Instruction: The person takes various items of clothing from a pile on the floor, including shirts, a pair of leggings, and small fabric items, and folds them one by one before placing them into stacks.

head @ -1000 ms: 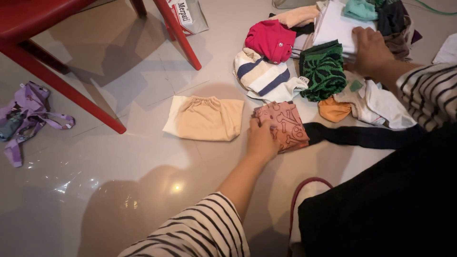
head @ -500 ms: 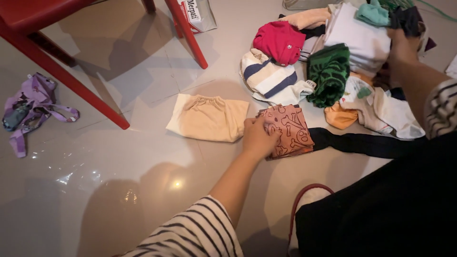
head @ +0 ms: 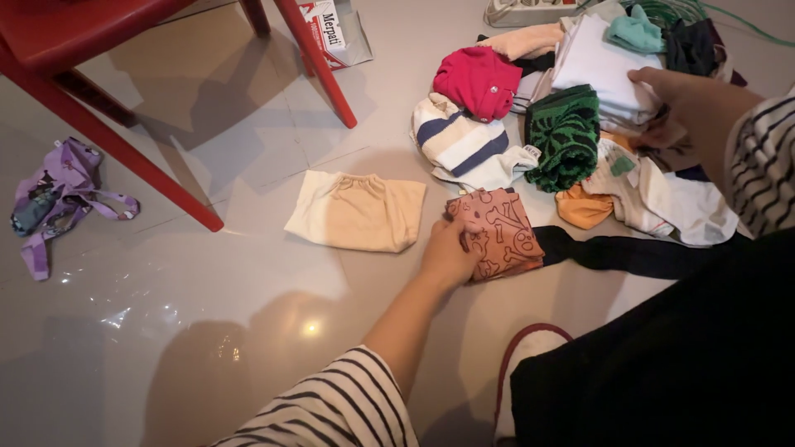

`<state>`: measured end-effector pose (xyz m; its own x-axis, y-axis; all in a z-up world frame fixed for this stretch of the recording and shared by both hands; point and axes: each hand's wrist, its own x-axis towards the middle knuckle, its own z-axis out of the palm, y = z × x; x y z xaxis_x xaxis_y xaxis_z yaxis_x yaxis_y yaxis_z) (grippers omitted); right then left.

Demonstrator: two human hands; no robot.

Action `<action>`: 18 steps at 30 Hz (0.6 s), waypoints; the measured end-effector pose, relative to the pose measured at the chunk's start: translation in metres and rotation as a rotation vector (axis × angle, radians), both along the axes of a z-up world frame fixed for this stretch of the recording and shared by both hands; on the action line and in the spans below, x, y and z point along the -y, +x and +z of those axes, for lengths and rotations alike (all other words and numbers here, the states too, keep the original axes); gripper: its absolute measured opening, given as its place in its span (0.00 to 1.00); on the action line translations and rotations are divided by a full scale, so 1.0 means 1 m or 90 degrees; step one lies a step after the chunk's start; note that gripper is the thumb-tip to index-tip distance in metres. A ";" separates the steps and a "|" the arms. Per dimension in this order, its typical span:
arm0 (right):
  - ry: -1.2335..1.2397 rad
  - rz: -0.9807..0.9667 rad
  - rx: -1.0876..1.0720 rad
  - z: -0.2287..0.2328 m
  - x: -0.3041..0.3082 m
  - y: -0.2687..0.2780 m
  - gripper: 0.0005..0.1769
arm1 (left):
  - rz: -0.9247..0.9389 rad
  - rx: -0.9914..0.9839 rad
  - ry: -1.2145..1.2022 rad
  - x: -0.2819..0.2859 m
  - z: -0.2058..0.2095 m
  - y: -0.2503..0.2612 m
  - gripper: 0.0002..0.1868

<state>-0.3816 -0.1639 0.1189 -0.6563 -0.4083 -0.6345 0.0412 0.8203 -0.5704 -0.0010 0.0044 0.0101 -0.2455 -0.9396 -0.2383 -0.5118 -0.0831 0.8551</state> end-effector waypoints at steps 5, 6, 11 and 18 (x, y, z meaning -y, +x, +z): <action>-0.110 0.017 0.068 -0.023 0.016 -0.038 0.33 | 0.018 -0.036 -0.036 0.005 0.011 0.010 0.18; -0.174 0.021 0.131 -0.022 0.021 -0.043 0.28 | 0.017 -0.051 -0.064 0.007 0.012 0.010 0.17; -0.350 -0.054 0.267 -0.002 0.030 -0.029 0.23 | 0.115 -0.023 -0.147 0.019 0.026 0.006 0.15; -0.578 0.026 0.578 0.058 -0.009 0.051 0.28 | 0.015 -0.402 -0.011 0.043 0.051 -0.030 0.34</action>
<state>-0.3303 -0.1547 0.1770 -0.1141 -0.9366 -0.3312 0.6914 0.1645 -0.7035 -0.0313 -0.0382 0.0610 -0.3126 -0.9491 -0.0393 0.0938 -0.0720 0.9930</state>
